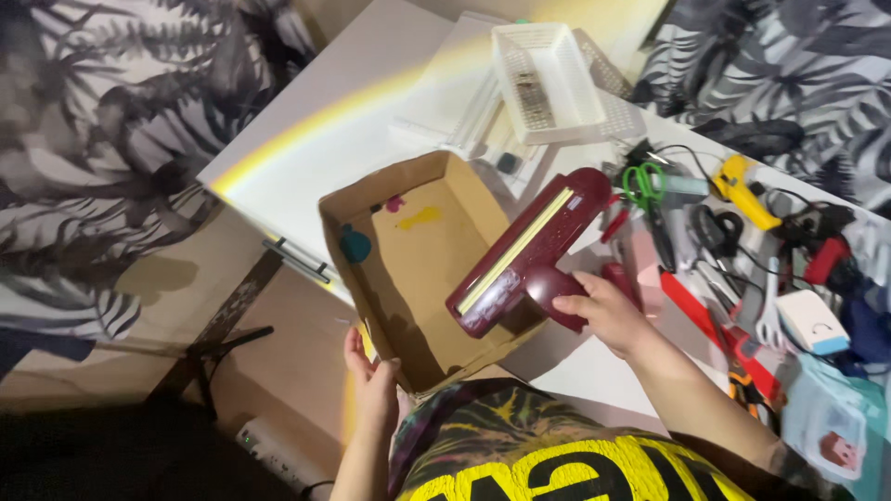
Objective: The person organizes various craft supplies into a cardboard box. They place a red hole punch, two staplers, two pairs of scissors, and a paper cutter into the box. Finally, they pick up a hot glue gun, wrap its cord, and place it on the table.
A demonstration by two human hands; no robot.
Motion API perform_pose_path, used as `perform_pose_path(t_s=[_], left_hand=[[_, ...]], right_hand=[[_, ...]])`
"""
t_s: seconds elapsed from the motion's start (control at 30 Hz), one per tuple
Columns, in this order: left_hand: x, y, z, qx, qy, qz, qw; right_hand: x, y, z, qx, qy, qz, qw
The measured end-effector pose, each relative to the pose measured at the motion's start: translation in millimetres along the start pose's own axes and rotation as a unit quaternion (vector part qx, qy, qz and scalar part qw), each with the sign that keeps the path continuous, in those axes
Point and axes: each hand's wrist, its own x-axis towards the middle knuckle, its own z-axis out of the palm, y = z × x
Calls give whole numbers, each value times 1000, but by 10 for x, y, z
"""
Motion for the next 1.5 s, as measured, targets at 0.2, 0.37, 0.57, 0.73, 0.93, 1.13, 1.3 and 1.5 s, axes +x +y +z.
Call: perform_pose_path(t_s=[0.2, 0.37, 0.57, 0.73, 0.93, 1.13, 1.3, 1.5], left_hand=[[434, 446, -617, -243, 193, 35, 950], [285, 522, -471, 21, 240, -40, 970], [161, 786, -272, 90, 111, -182, 973], [402, 1180, -490, 168, 17, -142, 975], [1014, 1079, -806, 248, -25, -140, 958], [1641, 1029, -1076, 252, 84, -52, 963], [1169, 1569, -576, 125, 23, 0, 992], [1212, 1426, -507, 175, 8, -59, 983]], right_hand=[[253, 28, 489, -35, -79, 50, 995], [445, -23, 844, -74, -101, 90, 988], [787, -104, 1062, -83, -165, 135, 974], [1096, -51, 1414, -90, -111, 133, 981], [1385, -519, 1786, -166, -110, 154, 968], [1352, -1597, 2011, -551, -170, -5, 817], [1366, -1938, 2167, -690, -144, -107, 701], [1610, -1960, 2441, -690, -193, -131, 685]])
